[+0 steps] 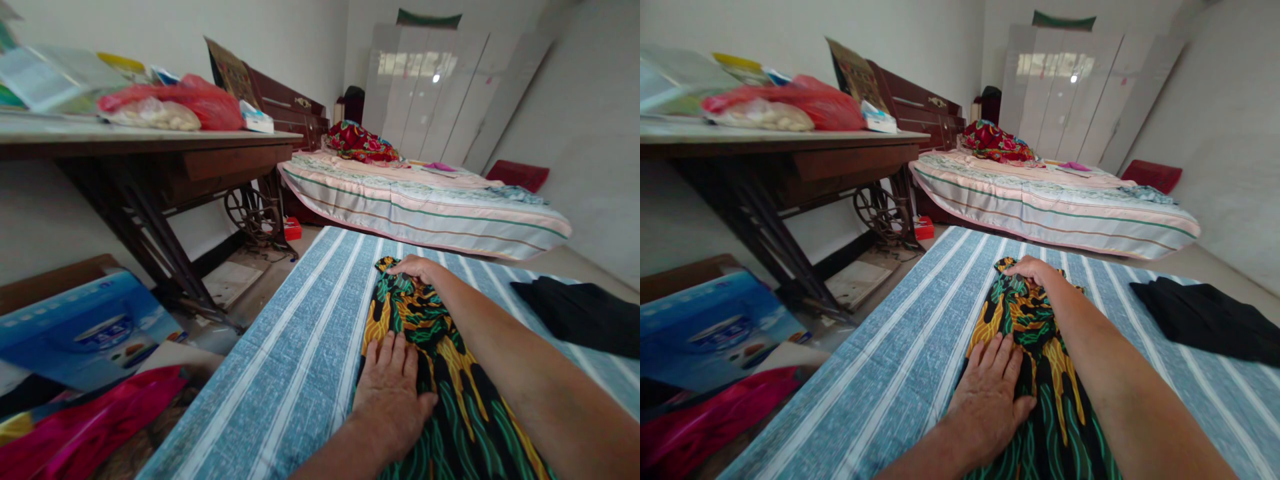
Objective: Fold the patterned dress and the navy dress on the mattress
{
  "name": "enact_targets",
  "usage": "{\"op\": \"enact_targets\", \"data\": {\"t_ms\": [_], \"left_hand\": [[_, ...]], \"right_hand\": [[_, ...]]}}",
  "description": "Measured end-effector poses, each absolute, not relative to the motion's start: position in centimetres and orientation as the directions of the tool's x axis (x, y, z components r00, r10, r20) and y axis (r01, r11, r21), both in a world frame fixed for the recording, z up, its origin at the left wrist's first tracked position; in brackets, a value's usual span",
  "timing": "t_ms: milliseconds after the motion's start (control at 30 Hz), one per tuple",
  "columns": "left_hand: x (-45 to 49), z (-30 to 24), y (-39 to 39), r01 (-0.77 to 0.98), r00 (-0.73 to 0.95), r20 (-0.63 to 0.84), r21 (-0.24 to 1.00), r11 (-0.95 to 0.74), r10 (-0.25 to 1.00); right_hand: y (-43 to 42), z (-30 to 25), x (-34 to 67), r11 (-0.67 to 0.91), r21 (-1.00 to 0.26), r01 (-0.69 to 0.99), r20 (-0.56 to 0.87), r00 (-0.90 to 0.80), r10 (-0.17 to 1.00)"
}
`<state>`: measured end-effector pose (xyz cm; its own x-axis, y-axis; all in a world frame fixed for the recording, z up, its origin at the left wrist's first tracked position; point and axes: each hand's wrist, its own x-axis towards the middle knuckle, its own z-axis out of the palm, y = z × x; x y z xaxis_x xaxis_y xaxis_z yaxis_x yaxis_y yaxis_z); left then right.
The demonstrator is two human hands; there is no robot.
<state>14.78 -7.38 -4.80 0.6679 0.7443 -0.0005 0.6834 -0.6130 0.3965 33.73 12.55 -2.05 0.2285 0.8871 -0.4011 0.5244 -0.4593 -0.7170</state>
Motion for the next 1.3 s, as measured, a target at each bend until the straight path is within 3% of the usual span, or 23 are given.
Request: {"op": "enact_targets", "data": {"t_ms": [300, 533, 767, 1000, 1300], "left_hand": [[14.8, -4.9, -7.3, 0.683, 0.669, -0.005, 0.399, -0.612, 0.744], [15.0, -5.5, -7.4, 0.692, 0.653, 0.031, 0.381, -0.613, 0.757], [15.0, -5.0, -7.5, 0.687, 0.672, 0.047, 0.331, -0.646, 0.739], [15.0, -6.0, -7.3, 0.7, 0.662, 0.042, 0.324, -0.637, 0.748], [15.0, -5.2, -6.9, 0.728, 0.652, -0.005, 0.283, -0.624, 0.758]], "right_hand": [[12.4, -1.7, 34.0, -0.273, -0.88, 0.39, -0.24, 0.132, 0.962], [13.8, -2.8, 32.1, -0.191, -0.89, 0.413, -0.094, 0.245, 0.965], [15.9, -4.2, 30.0, -0.176, -0.834, 0.523, -0.002, 0.316, 0.949], [15.9, -4.1, 30.7, -0.093, -0.744, 0.662, 0.091, 0.239, 0.967], [11.9, -1.6, 34.1, 0.024, -0.539, 0.842, 0.277, 0.151, 0.949]]}}
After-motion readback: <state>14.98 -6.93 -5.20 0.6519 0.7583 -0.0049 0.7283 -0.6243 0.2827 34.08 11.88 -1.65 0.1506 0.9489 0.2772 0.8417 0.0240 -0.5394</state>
